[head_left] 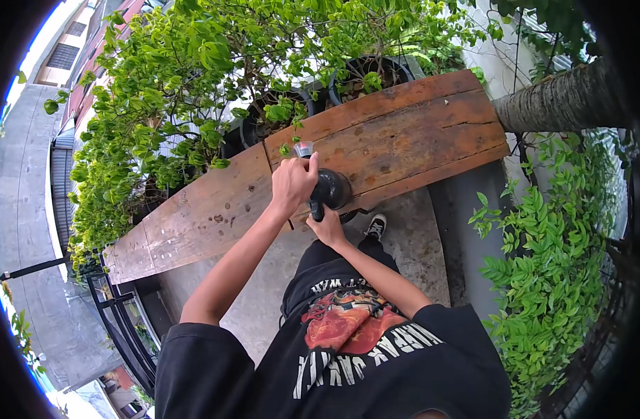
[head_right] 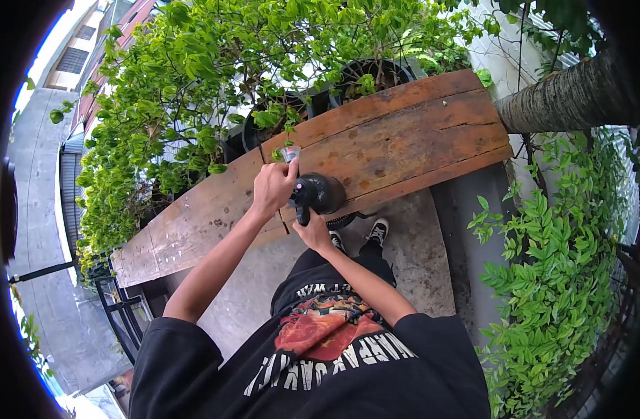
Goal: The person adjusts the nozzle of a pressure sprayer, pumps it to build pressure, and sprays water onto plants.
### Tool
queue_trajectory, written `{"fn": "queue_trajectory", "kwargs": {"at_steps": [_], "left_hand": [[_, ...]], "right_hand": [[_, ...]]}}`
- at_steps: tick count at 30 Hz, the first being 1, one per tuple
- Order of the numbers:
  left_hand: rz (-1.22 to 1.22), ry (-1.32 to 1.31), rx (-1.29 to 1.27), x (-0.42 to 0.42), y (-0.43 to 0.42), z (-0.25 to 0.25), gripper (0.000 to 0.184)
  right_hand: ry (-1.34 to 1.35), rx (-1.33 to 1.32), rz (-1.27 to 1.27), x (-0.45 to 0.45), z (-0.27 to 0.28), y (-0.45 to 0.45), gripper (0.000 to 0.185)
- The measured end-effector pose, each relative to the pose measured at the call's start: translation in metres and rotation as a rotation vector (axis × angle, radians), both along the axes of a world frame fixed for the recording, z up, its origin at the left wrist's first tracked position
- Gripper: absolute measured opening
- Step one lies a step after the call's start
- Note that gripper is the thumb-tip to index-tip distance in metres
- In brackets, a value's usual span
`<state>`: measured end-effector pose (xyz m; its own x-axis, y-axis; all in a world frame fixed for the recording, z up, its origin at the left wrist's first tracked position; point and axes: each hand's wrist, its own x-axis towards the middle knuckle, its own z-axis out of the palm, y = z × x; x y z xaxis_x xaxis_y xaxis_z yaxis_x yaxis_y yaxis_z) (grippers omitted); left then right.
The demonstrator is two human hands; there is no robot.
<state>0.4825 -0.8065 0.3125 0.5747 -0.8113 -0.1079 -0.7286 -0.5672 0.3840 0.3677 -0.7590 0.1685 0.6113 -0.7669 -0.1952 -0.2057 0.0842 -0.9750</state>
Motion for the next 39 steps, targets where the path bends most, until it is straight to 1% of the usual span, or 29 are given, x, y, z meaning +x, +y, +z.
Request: {"fn": "queue_trajectory", "kwargs": {"at_steps": [3, 6, 8, 10, 14, 17, 20, 23, 24, 27, 29, 30, 31, 33, 36, 39], "left_hand": [[-0.005, -0.007, -0.035, 0.000, 0.008, -0.022, 0.047], [-0.013, -0.029, -0.031, 0.001, 0.006, -0.023, 0.046], [-0.043, -0.044, -0.009, -0.001, 0.002, -0.009, 0.048], [-0.045, -0.057, -0.040, 0.003, 0.003, -0.006, 0.049], [-0.050, -0.116, -0.116, 0.003, 0.007, -0.002, 0.051], [-0.092, -0.155, -0.087, -0.001, 0.009, 0.013, 0.054], [-0.286, -0.173, 0.125, -0.009, 0.030, 0.004, 0.044], [-0.293, -0.025, 0.192, 0.003, 0.027, 0.002, 0.032], [-0.223, -0.018, 0.150, 0.004, 0.027, 0.005, 0.026], [-0.129, 0.032, 0.118, 0.001, 0.014, 0.084, 0.029], [-0.142, -0.128, 0.084, 0.005, 0.005, 0.126, 0.036], [-0.163, -0.139, 0.131, 0.013, 0.002, 0.137, 0.043], [-0.160, -0.115, 0.207, 0.014, 0.000, 0.147, 0.047], [-0.134, -0.185, 0.245, 0.009, -0.004, 0.141, 0.055], [-0.009, 0.238, 0.136, 0.014, -0.009, 0.118, 0.059], [-0.179, 0.130, 0.008, 0.015, -0.002, 0.092, 0.057]], "right_hand": [[-0.011, -0.006, 0.006, -0.001, 0.001, 0.001, 0.027], [0.008, 0.027, 0.036, -0.001, 0.003, 0.000, 0.027], [0.037, 0.043, 0.058, -0.003, 0.003, -0.001, 0.027], [0.058, 0.039, 0.070, -0.002, 0.002, -0.003, 0.027], [0.017, 0.053, 0.095, -0.006, 0.001, 0.000, 0.029], [0.019, -0.017, 0.085, -0.009, 0.003, 0.001, 0.029], [0.019, -0.026, 0.074, -0.004, -0.002, -0.001, 0.030], [0.036, -0.055, 0.074, -0.003, -0.006, 0.001, 0.028], [0.016, -0.063, 0.056, -0.003, -0.006, 0.000, 0.028], [-0.023, -0.072, 0.016, -0.003, -0.003, -0.001, 0.026], [-0.036, -0.059, 0.019, 0.000, -0.004, -0.002, 0.025], [-0.033, -0.061, 0.014, 0.000, -0.004, -0.001, 0.024], [-0.033, -0.065, 0.011, 0.000, -0.005, 0.000, 0.024], [-0.022, -0.062, 0.016, 0.001, -0.006, 0.002, 0.023], [-0.021, -0.042, 0.022, 0.002, -0.007, 0.000, 0.023], [-0.042, -0.009, 0.015, -0.002, 0.003, 0.000, 0.023]]}}
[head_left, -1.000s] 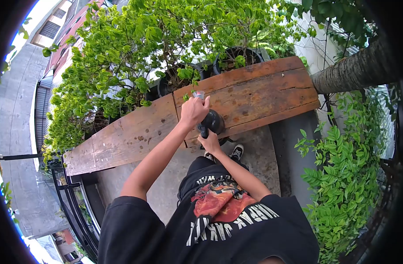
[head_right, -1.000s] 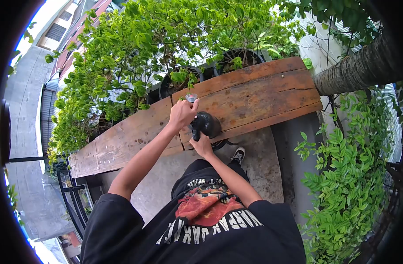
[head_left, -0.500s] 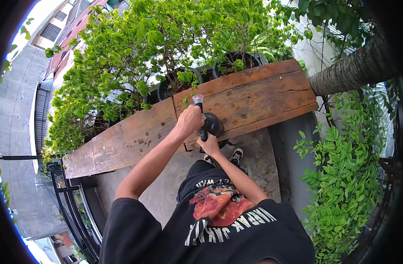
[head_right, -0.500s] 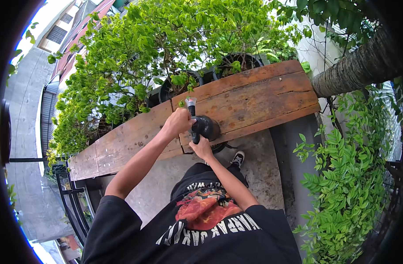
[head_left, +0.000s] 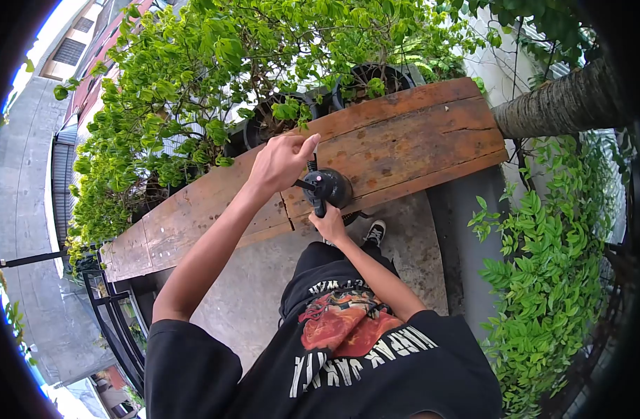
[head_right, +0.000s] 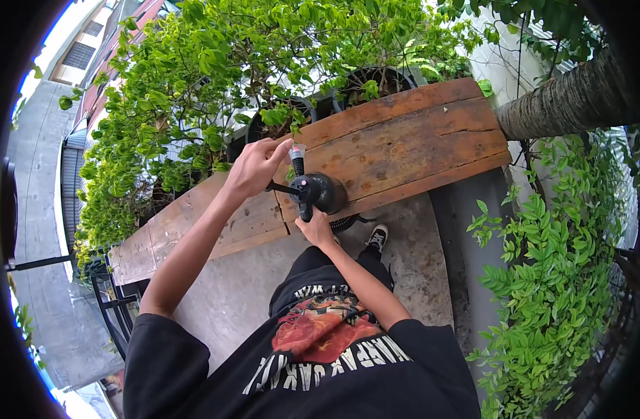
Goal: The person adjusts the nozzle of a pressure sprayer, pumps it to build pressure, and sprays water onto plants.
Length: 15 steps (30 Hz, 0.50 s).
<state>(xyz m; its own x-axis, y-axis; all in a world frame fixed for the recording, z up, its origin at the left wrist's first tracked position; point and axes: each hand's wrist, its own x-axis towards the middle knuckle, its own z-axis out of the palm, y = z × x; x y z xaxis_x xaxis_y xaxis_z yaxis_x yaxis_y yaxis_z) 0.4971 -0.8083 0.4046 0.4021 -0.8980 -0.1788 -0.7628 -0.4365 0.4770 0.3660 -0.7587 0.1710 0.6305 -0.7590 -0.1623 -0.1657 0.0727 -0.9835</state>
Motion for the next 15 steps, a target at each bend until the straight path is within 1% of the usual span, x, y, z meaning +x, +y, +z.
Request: {"fn": "queue_trajectory", "kwargs": {"at_steps": [1, 4, 5, 8, 11, 15], "left_hand": [[-0.006, -0.015, 0.013, 0.001, 0.003, -0.009, 0.052], [-0.012, -0.013, -0.074, -0.007, 0.006, -0.030, 0.048], [-0.012, -0.020, -0.076, -0.006, 0.005, -0.035, 0.050], [0.021, -0.029, -0.094, 0.000, 0.000, -0.046, 0.051], [-0.036, -0.069, -0.103, -0.003, -0.002, -0.053, 0.051], [-0.024, -0.074, -0.069, -0.006, 0.000, -0.059, 0.049]], "right_hand": [[0.002, 0.002, -0.003, 0.000, 0.004, -0.001, 0.023], [-0.002, -0.033, -0.042, 0.003, 0.003, 0.001, 0.024], [-0.003, -0.052, -0.059, 0.003, 0.002, 0.002, 0.024], [0.057, 0.044, 0.012, 0.002, 0.002, -0.002, 0.032], [0.027, 0.030, -0.007, 0.004, -0.003, -0.001, 0.033], [0.026, 0.045, -0.009, 0.002, -0.003, 0.001, 0.032]]}}
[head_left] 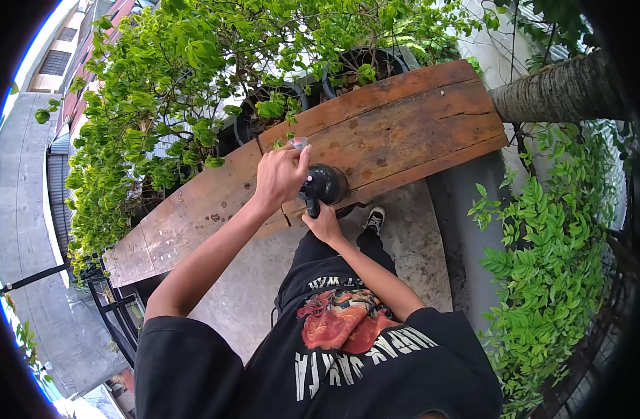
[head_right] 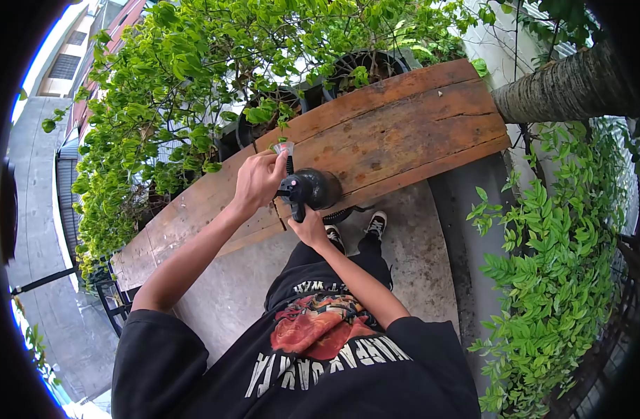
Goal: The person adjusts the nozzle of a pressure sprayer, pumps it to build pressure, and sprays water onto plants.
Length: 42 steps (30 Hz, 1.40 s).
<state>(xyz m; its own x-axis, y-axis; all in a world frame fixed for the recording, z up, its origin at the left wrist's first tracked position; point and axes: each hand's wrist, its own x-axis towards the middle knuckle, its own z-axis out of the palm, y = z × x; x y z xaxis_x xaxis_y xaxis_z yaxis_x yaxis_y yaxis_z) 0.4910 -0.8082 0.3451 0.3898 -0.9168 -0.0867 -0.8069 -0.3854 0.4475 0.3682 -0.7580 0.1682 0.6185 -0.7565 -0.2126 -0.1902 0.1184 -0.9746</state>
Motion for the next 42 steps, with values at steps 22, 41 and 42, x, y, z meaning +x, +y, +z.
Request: {"fn": "queue_trajectory", "kwargs": {"at_steps": [22, 41, 42], "left_hand": [[-0.016, -0.043, -0.162, 0.002, 0.007, -0.082, 0.043], [-0.244, 0.930, 0.385, 0.021, 0.203, -0.257, 0.023], [-0.347, 0.910, 0.553, 0.029, 0.225, -0.294, 0.023]], "right_hand": [[-0.011, -0.090, 0.056, -0.002, -0.015, -0.002, 0.034], [-0.525, 0.251, -1.137, -0.196, 0.107, 0.142, 0.037], [-0.579, 0.224, -1.247, -0.211, 0.122, 0.149, 0.036]]}}
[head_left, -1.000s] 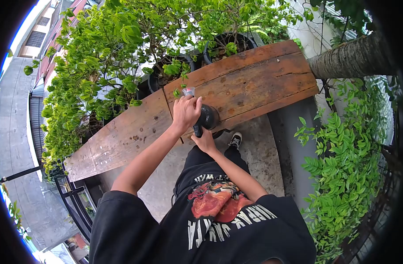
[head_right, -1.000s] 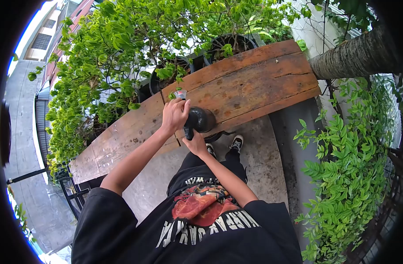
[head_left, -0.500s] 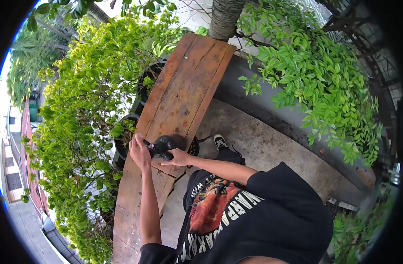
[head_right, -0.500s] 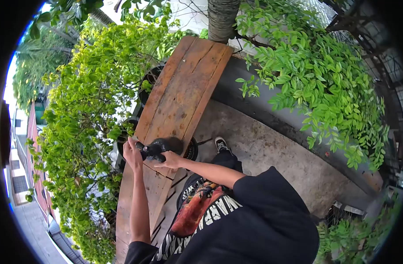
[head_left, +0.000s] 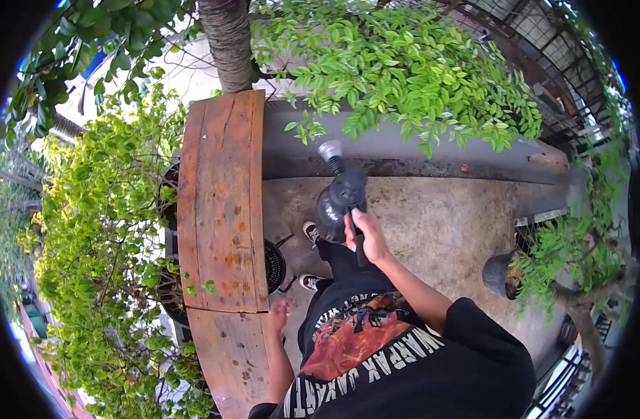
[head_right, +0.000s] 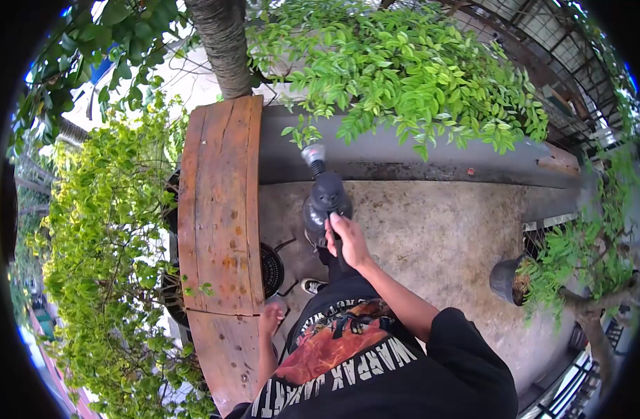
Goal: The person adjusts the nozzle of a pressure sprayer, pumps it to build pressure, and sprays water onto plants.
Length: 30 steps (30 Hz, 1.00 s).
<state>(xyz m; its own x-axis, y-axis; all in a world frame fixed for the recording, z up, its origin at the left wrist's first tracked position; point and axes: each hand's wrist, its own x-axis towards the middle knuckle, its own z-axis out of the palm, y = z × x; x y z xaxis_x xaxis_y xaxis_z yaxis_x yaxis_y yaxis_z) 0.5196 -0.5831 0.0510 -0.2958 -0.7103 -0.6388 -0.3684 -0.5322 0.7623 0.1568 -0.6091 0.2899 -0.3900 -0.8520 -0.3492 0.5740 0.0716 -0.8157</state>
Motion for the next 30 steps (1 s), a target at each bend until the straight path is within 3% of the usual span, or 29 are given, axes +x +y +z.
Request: {"fn": "queue_trajectory", "kwargs": {"at_steps": [2, 4, 5, 11, 15, 16, 19, 24, 27, 30], "left_hand": [[-0.261, -0.056, 0.153, 0.017, 0.042, -0.061, 0.026], [-0.621, 0.036, -0.223, 0.053, 0.075, -0.123, 0.028], [-0.664, 0.009, -0.248, 0.059, 0.083, -0.128, 0.027], [-0.407, -0.323, 0.047, 0.033, 0.054, -0.070, 0.025], [-0.130, -0.351, 0.316, -0.007, 0.005, -0.052, 0.023], [-0.137, -0.345, 0.305, -0.012, -0.009, -0.063, 0.022], [-0.138, -0.391, 0.228, -0.085, -0.049, -0.025, 0.023], [-0.206, -0.238, 0.002, -0.200, -0.090, -0.007, 0.025], [-0.315, -0.208, -0.113, -0.254, -0.097, 0.027, 0.028], [-0.285, -0.149, -0.142, -0.270, -0.103, 0.032, 0.030]], "right_hand": [[-0.011, -0.035, -0.201, -0.028, 0.029, 0.014, 0.036], [0.053, -0.067, -0.307, -0.059, 0.052, 0.022, 0.036], [0.093, -0.074, -0.331, -0.073, 0.061, 0.025, 0.036], [0.078, -0.138, -0.529, -0.154, 0.097, 0.034, 0.039], [0.045, -0.118, -0.491, -0.205, 0.106, 0.044, 0.041], [0.062, -0.068, -0.429, -0.216, 0.111, 0.047, 0.040], [0.023, -0.079, -0.380, -0.246, 0.118, 0.046, 0.040], [0.072, -0.038, -0.282, -0.279, 0.134, 0.037, 0.040], [-0.113, -0.154, -0.476, -0.305, 0.132, 0.037, 0.039], [-0.056, -0.115, -0.467, -0.321, 0.138, 0.044, 0.040]]}}
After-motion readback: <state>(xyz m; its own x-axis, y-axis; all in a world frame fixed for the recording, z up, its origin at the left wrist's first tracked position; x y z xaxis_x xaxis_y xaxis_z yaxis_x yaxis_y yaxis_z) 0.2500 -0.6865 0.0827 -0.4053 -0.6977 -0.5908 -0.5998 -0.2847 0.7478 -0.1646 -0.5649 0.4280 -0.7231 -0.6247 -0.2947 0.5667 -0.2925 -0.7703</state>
